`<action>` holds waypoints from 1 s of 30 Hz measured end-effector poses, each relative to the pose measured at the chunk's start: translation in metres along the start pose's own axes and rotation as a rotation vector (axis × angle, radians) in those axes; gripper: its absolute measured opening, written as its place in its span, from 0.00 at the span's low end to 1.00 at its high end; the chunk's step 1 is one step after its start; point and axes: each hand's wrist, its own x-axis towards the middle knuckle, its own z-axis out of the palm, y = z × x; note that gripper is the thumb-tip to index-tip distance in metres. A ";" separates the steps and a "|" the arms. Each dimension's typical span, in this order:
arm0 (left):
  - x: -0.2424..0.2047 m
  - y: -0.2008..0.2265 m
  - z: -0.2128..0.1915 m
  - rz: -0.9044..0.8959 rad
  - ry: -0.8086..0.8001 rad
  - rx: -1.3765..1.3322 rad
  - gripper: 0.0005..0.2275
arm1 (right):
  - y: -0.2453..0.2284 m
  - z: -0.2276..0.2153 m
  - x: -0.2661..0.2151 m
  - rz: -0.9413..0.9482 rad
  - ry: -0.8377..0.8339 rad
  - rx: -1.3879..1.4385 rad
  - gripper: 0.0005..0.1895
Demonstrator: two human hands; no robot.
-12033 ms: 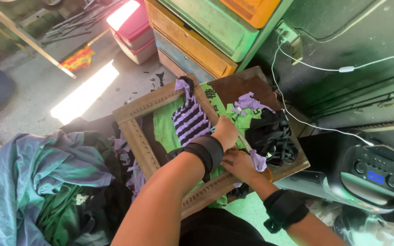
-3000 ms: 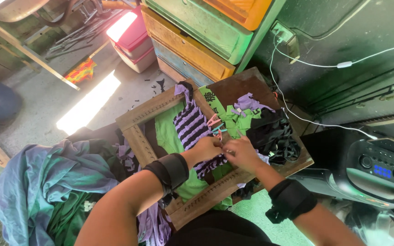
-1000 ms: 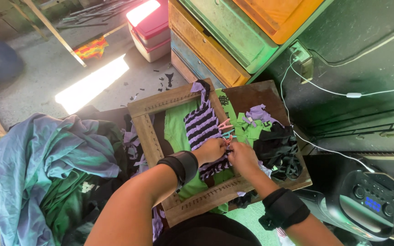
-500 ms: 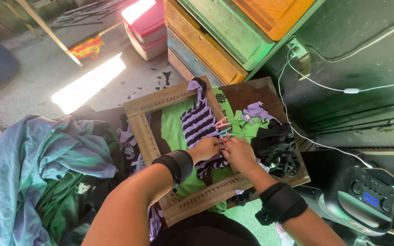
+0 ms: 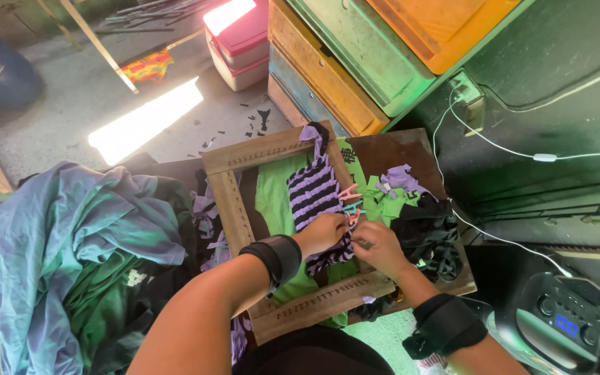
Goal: The person removes clothespins from fabric strips by hand, one by one, while holding the fabric.
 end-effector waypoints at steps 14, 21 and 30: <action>0.004 0.016 -0.025 -0.059 -0.175 -0.150 0.10 | 0.009 0.013 0.004 0.377 -0.048 0.095 0.10; 0.015 -0.028 0.002 -0.182 -0.207 -0.336 0.09 | 0.031 0.034 -0.017 0.296 -0.035 -0.163 0.10; 0.021 -0.031 0.025 -0.115 -0.125 -0.012 0.07 | -0.005 0.029 -0.016 0.025 -0.178 -0.321 0.06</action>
